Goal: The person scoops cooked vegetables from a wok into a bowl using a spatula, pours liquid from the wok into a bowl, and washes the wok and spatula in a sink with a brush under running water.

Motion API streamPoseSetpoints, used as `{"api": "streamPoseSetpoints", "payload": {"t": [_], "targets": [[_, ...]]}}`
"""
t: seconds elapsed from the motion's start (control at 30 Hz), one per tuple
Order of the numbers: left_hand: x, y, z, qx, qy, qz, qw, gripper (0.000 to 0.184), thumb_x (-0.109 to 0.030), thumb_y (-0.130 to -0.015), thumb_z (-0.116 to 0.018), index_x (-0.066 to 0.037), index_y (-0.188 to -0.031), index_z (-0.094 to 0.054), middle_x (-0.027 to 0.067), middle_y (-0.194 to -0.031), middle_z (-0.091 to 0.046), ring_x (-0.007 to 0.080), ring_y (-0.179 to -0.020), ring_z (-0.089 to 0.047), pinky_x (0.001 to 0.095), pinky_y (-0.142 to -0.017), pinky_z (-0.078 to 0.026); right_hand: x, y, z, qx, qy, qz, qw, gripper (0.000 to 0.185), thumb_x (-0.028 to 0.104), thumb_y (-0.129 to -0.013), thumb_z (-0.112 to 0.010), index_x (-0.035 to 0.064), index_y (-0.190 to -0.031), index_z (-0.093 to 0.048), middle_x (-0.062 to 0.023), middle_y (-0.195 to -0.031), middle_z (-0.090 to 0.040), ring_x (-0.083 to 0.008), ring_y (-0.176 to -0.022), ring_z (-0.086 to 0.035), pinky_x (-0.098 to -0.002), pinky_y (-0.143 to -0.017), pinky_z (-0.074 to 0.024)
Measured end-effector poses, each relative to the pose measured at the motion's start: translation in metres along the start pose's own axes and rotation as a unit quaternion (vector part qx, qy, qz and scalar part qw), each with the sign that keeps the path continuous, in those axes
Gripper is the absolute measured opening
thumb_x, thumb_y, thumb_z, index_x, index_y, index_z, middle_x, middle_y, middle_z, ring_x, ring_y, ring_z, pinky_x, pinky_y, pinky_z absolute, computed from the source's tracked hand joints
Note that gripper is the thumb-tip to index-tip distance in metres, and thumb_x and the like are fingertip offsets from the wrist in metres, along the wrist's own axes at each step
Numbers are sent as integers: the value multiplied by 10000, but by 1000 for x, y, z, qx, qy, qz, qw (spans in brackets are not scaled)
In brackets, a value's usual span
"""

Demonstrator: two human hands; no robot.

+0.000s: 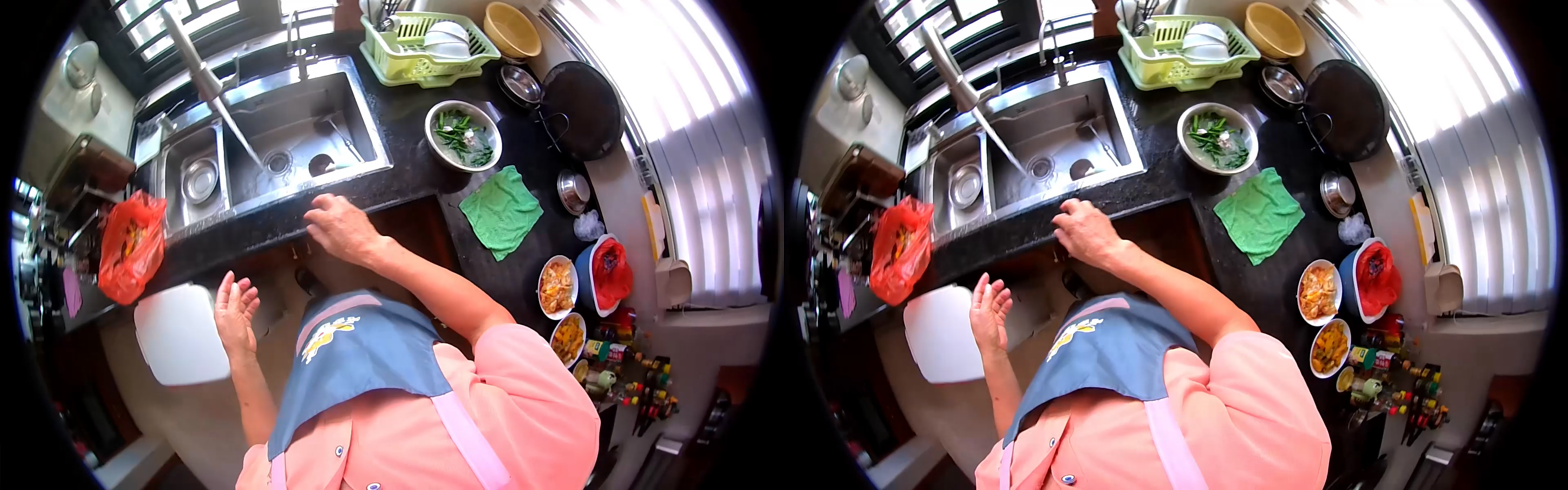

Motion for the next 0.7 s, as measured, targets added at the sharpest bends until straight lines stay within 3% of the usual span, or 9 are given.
{"api": "streamPoseSetpoints", "payload": {"t": [0.13,0.2,0.3,0.33,0.43,0.53,0.63,0.67,0.7], "targets": [[-42,-93,-41,91,112,17,989,524,-241,-1032,-524,-75,-1501,-358,150,-1387,-498,267,-1210,-546,408,-1037,-448,-2,-36,-16,7,-24,-35,999,238,217,-880,-662,70,-1063,-705,-175,-1189,-604,-362,-1092,-591,-446,-922,-510],[-46,-160,-63,102,199,96,970,567,-248,-1017,-549,-73,-1511,-332,178,-1476,-402,335,-1334,-440,443,-1093,-401,-9,-52,-21,25,-11,-70,997,256,228,-885,-659,72,-1082,-709,-176,-1202,-607,-358,-1111,-596,-444,-936,-505],[-46,-262,-106,126,250,210,937,741,-338,-992,-562,-79,-1563,-167,223,-1598,-177,407,-1431,-296,500,-1144,-343,-19,-74,-21,15,-14,-123,992,269,223,-886,-663,54,-1092,-703,-184,-1197,-610,-359,-1083,-615,-433,-931,-507],[-39,-301,-120,104,306,250,913,735,-331,-997,-540,-74,-1565,-151,232,-1603,-158,408,-1455,-251,517,-1166,-305,-18,-80,-19,12,-25,-149,988,276,221,-888,-663,49,-1100,-699,-187,-1191,-613,-359,-1073,-621,-429,-927,-509],[-20,-411,-150,76,297,247,919,696,-330,-1024,-443,-2,-1546,-121,253,-1602,-137,380,-1489,-180,540,-1193,-229,-13,-105,-25,28,-79,-199,976,320,247,-912,-651,29,-1144,-678,-198,-1176,-617,-359,-1061,-623,-424,-908,-506],[-36,-441,-170,0,378,301,875,431,-266,-1013,-442,-33,-1374,-404,225,-1424,-423,356,-1318,-439,498,-1059,-433,-16,-149,-46,20,-122,-184,975,390,292,-949,-607,9,-1216,-631,-204,-1213,-602,-370,-1084,-610,-424,-942,-485],[-29,-463,-170,87,300,242,919,370,-277,-1007,-473,-73,-1315,-455,184,-1290,-544,331,-1133,-556,487,-907,-519,-29,-221,-105,6,-157,-116,981,551,373,-1010,-464,-6,-1410,-442,-294,-1338,-510,-417,-1283,-470,-446,-1058,-392],[-20,-472,-165,133,238,208,939,387,-353,-994,-509,-105,-1289,-468,139,-1217,-592,310,-990,-590,481,-791,-542,-39,-246,-131,-11,-150,-109,983,573,381,-1018,-433,-16,-1430,-404,-312,-1361,-482,-433,-1308,-437,-462,-1074,-371],[-19,-461,-162,163,244,178,940,422,-399,-984,-518,-114,-1292,-471,130,-1230,-587,315,-1006,-587,484,-806,-535,-51,-272,-160,-26,-143,-102,984,595,389,-1026,-402,-27,-1449,-366,-331,-1385,-454,-450,-1333,-405,-478,-1089,-351]]}}
Point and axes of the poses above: each hand's wrist, its own y-axis away from the middle knuckle, its own z-axis out of the back of the hand, x = y × z, the point moved 5 cm from there along -y, towards the middle knuckle
